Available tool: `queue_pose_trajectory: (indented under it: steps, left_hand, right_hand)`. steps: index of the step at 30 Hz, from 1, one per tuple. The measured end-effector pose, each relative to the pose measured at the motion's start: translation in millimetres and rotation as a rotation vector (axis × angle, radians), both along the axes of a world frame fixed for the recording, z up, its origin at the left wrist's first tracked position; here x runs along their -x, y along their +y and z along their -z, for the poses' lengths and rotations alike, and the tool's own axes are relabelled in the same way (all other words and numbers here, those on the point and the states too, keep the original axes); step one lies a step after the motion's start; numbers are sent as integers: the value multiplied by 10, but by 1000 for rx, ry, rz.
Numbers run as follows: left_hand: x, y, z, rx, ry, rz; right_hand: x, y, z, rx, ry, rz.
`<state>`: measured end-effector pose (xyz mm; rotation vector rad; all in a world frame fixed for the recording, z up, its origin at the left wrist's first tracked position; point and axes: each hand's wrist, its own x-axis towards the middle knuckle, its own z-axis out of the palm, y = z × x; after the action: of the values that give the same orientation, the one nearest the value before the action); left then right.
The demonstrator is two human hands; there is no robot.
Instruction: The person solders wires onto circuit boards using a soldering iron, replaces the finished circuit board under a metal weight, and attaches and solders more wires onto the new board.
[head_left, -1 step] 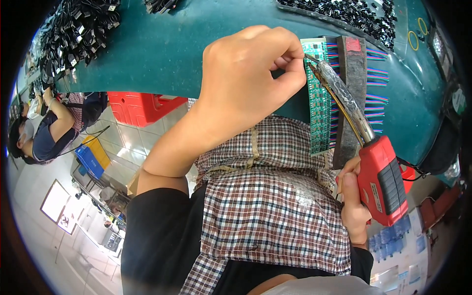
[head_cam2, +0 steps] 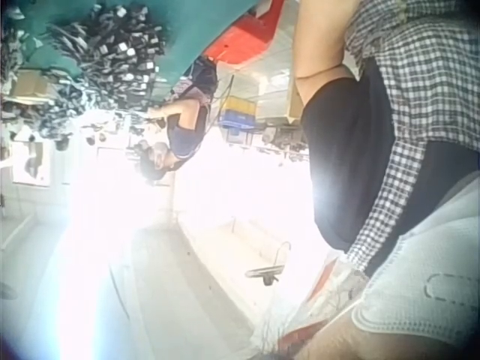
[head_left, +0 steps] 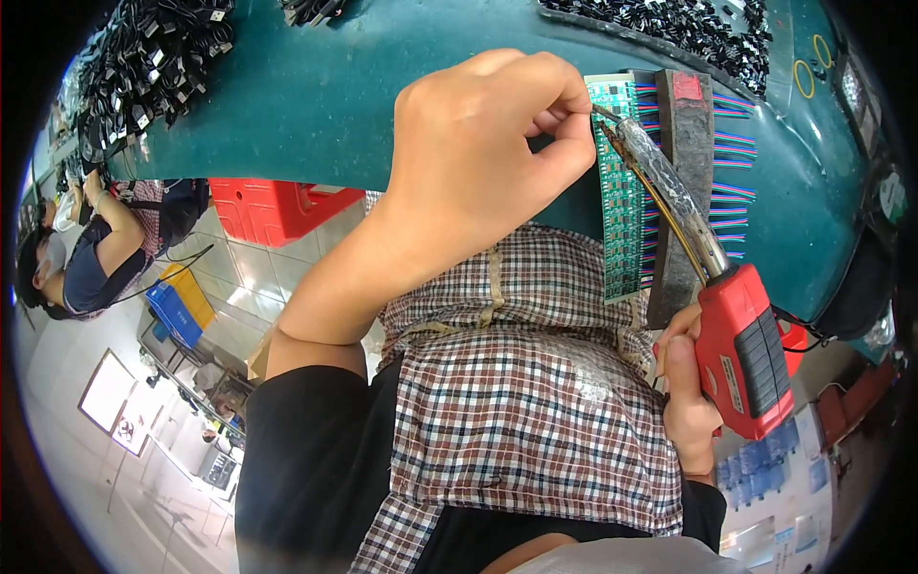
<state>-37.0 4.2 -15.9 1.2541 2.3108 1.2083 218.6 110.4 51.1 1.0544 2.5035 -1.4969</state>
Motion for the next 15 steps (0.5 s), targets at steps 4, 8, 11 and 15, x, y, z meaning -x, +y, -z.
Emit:
queue_pose_trajectory:
  steps: [4,8,11,15]
  left_hand:
    - [0,2,2,-2,-1,-2]
    - [-6,6,1,9,-8,-3]
    - [-10,9,-3,6,-13,-7]
    - [-13,6,2,-6,-11,-11]
  right_hand:
    - [-8,-3,4,1,19,20]
    - [-63,13,9,9,45,1]
    - [-81,35,2,31,13,-11]
    - [-74,46,18,-11,45,-51]
